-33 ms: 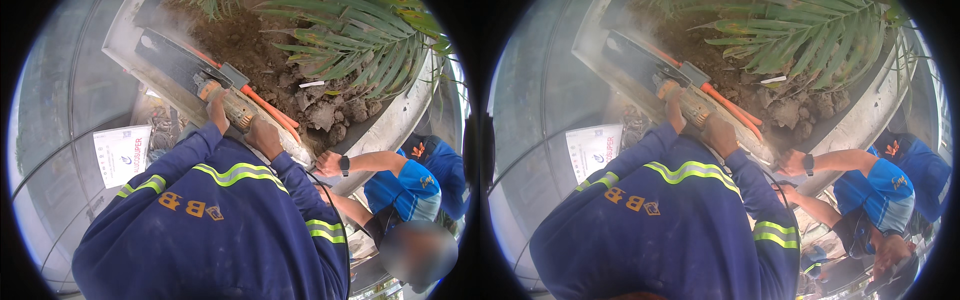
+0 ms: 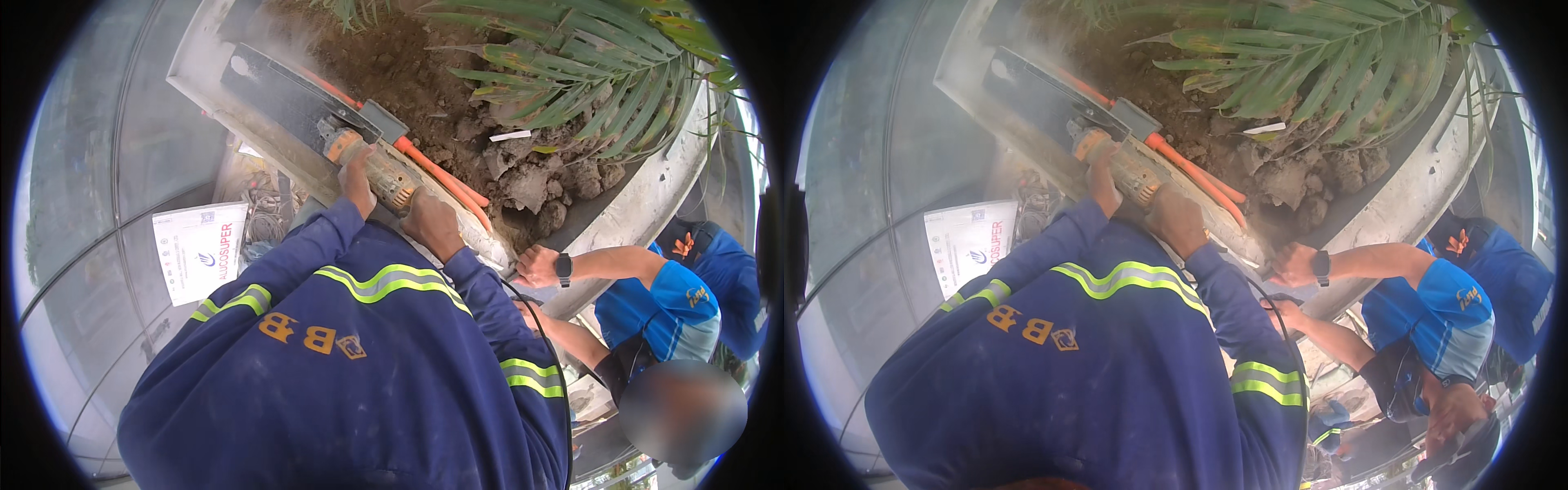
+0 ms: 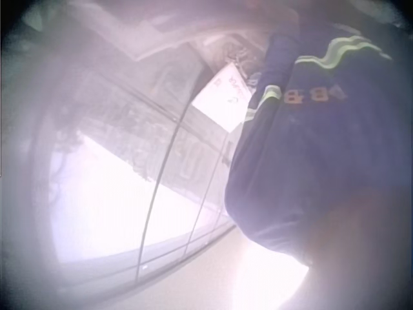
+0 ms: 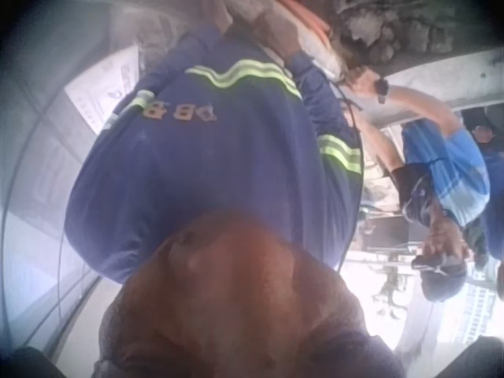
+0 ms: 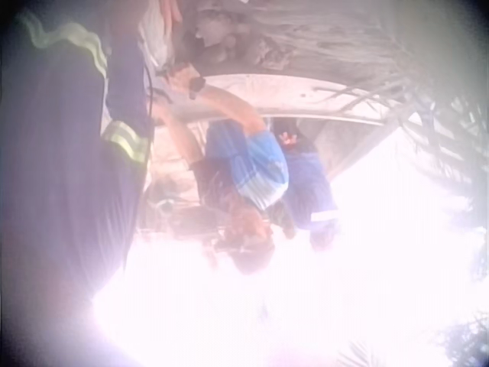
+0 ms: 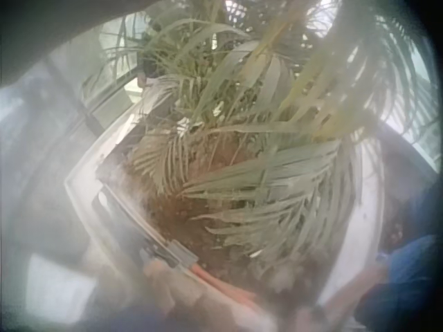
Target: The person positions a long metal guide on a stone slab and uses an angle grinder to cut along the guide. A coworker assists by holding the guide steady. The person continues cutting the slab while dust is generated.
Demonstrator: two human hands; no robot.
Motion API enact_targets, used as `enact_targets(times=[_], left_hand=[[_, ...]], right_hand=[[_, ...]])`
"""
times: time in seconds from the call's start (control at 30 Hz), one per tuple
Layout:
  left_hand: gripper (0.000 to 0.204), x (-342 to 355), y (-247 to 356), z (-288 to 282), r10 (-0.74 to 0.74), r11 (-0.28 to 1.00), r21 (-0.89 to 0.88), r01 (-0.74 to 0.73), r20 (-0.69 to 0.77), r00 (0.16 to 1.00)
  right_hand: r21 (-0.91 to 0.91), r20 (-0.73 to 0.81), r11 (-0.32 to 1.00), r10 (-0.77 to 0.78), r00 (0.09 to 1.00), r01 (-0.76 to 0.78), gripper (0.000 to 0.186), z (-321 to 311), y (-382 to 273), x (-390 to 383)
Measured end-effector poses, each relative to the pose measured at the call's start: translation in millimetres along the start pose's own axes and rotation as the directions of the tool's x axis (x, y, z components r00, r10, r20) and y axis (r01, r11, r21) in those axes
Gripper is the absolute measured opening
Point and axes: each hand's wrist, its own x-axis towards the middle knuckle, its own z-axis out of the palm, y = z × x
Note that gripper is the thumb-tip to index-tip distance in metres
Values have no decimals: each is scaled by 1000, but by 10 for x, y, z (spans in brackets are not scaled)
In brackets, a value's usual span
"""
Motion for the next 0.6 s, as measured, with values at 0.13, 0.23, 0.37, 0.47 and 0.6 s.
enact_targets(times=[0.13, 0.23, 0.37, 0.47, 0.6], left_hand=[[34, -59, 4, 65, -47, 991, -124, 45, -20, 999], [33, 114, -10, 47, -41, 990, -135, 45, 31, 999], [32, 35, -33, 114, -54, 979, -193, 63, 50, 997], [31, 13, 34, 163, -115, 979, -168, 114, 8, 993], [36, 65, -9, 82, -44, 989, -143, 41, -12, 999]], right_hand=[[11, 9, 1000, -1, 1000, 1, 36, -77, -39, -68], [-31, -33, 999, -7, 999, 6, 34, -9, 58, 52], [-19, 12, 1000, 12, 1000, -12, 29, 1, 66, 6], [9, 11, 1000, 13, 1000, -14, 29, -9, 110, 27], [18, 7, 1000, 19, 1000, -19, 33, -80, 23, 45]])
